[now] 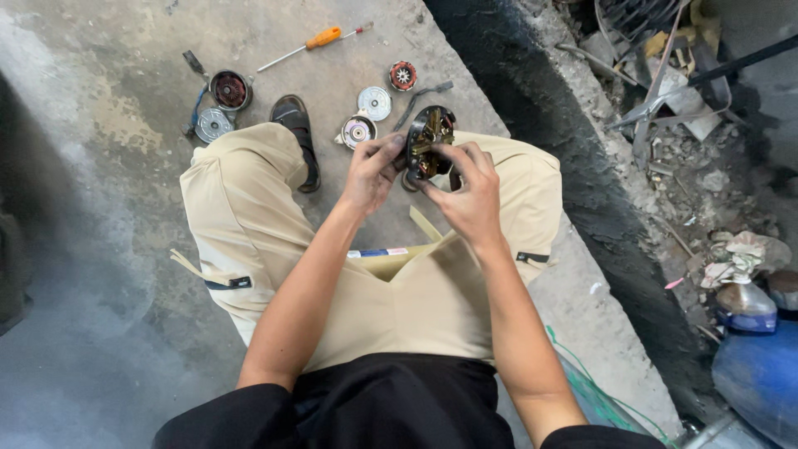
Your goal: The person sits and holds a small electric motor, repeatedly rotating and inspecting its internal components with both hands. The person turns the motor over and manipulates the internal parts without using tools.
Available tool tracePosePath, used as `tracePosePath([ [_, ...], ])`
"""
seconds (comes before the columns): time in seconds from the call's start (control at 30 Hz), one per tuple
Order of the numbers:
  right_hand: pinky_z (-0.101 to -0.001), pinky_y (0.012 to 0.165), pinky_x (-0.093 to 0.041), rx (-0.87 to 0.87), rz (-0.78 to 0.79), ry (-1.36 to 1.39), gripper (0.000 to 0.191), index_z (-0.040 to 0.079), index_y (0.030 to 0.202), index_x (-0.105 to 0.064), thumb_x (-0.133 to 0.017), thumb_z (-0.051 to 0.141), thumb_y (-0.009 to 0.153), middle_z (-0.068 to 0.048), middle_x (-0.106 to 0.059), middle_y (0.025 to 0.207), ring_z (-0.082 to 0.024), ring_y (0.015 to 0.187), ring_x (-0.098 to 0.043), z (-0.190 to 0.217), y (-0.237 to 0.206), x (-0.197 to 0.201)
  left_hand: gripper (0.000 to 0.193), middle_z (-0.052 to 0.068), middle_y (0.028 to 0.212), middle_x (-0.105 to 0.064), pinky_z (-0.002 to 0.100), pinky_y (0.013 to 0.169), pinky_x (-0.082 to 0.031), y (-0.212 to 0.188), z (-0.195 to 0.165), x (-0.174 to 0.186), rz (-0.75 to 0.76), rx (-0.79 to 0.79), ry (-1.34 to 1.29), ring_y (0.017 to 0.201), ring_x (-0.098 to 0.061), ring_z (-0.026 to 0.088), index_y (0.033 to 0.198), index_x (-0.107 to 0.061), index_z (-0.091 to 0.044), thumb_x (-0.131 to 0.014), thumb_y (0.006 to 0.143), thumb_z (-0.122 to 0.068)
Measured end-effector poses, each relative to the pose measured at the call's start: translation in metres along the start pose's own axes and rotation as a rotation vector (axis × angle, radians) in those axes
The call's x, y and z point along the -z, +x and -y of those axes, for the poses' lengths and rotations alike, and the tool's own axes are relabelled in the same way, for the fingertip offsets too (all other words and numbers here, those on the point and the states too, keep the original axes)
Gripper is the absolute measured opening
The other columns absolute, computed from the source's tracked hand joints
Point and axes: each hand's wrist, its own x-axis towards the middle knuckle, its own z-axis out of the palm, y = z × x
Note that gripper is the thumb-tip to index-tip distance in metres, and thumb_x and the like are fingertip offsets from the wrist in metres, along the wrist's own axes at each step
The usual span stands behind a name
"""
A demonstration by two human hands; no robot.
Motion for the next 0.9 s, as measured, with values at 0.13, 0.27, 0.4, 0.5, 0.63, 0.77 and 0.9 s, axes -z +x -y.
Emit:
tracePosePath([
  [0.13, -0.0355, 0.088, -0.055, -0.035, -0.01, 0.063, 0.047, 0.005, 0.118, -0.07, -0.089, 0.01, 0.075, -0.01, -0.069, 0.109, -0.026, 0.1, -0.069, 0.004, 0.001, 0.001, 0.038, 0.019, 0.12, -0.071, 0.037, 0.1, -0.054, 0.0, 0.0, -0.002, 0.017, 0.016, 0.029, 0.108, -0.068, 0.023, 0.129, -0.062, 0.015, -0.061, 0.105, -0.015],
  [0.27, -0.0361, 0.086, -0.055, -0.029, -0.001, 0.015, 0.049, 0.005, 0.117, -0.067, -0.09, 0.01, 0.074, -0.011, -0.069, 0.108, -0.027, 0.098, -0.07, 0.01, 0.003, 0.004, 0.033, 0.02, 0.129, -0.065, 0.035, 0.102, -0.051, 0.0, 0.003, -0.003, 0.043, -0.036, 0.099, 0.116, -0.064, 0.024, 0.124, -0.064, 0.017, -0.064, 0.104, -0.009],
  [0.4, -0.0363, 0.085, -0.055, -0.04, 0.036, -0.009, 0.05, 0.004, 0.119, -0.066, -0.088, 0.009, 0.075, -0.011, -0.068, 0.109, -0.027, 0.098, -0.07, 0.014, 0.005, 0.01, 0.029, 0.02, 0.139, -0.059, 0.034, 0.105, -0.05, -0.001, 0.005, -0.001, 0.088, -0.089, 0.162, 0.123, -0.06, 0.024, 0.117, -0.067, 0.018, -0.065, 0.105, -0.009],
  [0.5, -0.0371, 0.085, -0.056, -0.042, 0.034, 0.005, 0.052, 0.004, 0.121, -0.065, -0.088, 0.01, 0.075, -0.012, -0.068, 0.11, -0.028, 0.099, -0.07, 0.015, 0.006, 0.01, 0.029, 0.019, 0.14, -0.058, 0.033, 0.106, -0.05, -0.001, 0.009, -0.003, 0.107, -0.127, 0.137, 0.124, -0.06, 0.024, 0.117, -0.068, 0.017, -0.063, 0.106, -0.009],
  [0.63, -0.0403, 0.085, -0.054, 0.014, 0.0, -0.138, 0.05, 0.003, 0.12, -0.067, -0.088, 0.009, 0.075, -0.013, -0.069, 0.109, -0.032, 0.099, -0.068, 0.013, 0.007, 0.009, 0.028, 0.016, 0.138, -0.057, 0.032, 0.104, -0.05, 0.001, 0.012, -0.006, 0.076, -0.082, 0.08, 0.124, -0.059, 0.023, 0.121, -0.066, 0.016, -0.063, 0.104, -0.007],
  [0.77, -0.04, 0.086, -0.054, 0.025, -0.013, -0.157, 0.044, 0.005, 0.116, -0.074, -0.087, 0.009, 0.074, -0.011, -0.071, 0.109, -0.033, 0.098, -0.067, 0.012, 0.002, 0.011, 0.028, 0.015, 0.136, -0.057, 0.032, 0.106, -0.05, 0.003, 0.007, -0.007, 0.087, -0.065, 0.151, 0.123, -0.059, 0.022, 0.123, -0.065, 0.015, -0.064, 0.102, -0.003],
  [0.9, -0.0387, 0.088, -0.054, 0.055, -0.033, -0.195, 0.038, 0.007, 0.112, -0.078, -0.084, 0.006, 0.075, -0.009, -0.073, 0.111, -0.031, 0.098, -0.068, 0.014, -0.001, 0.01, 0.029, 0.014, 0.134, -0.058, 0.033, 0.106, -0.051, 0.001, 0.003, -0.01, 0.105, -0.075, 0.133, 0.123, -0.06, 0.022, 0.125, -0.064, 0.015, -0.064, 0.102, -0.003],
])
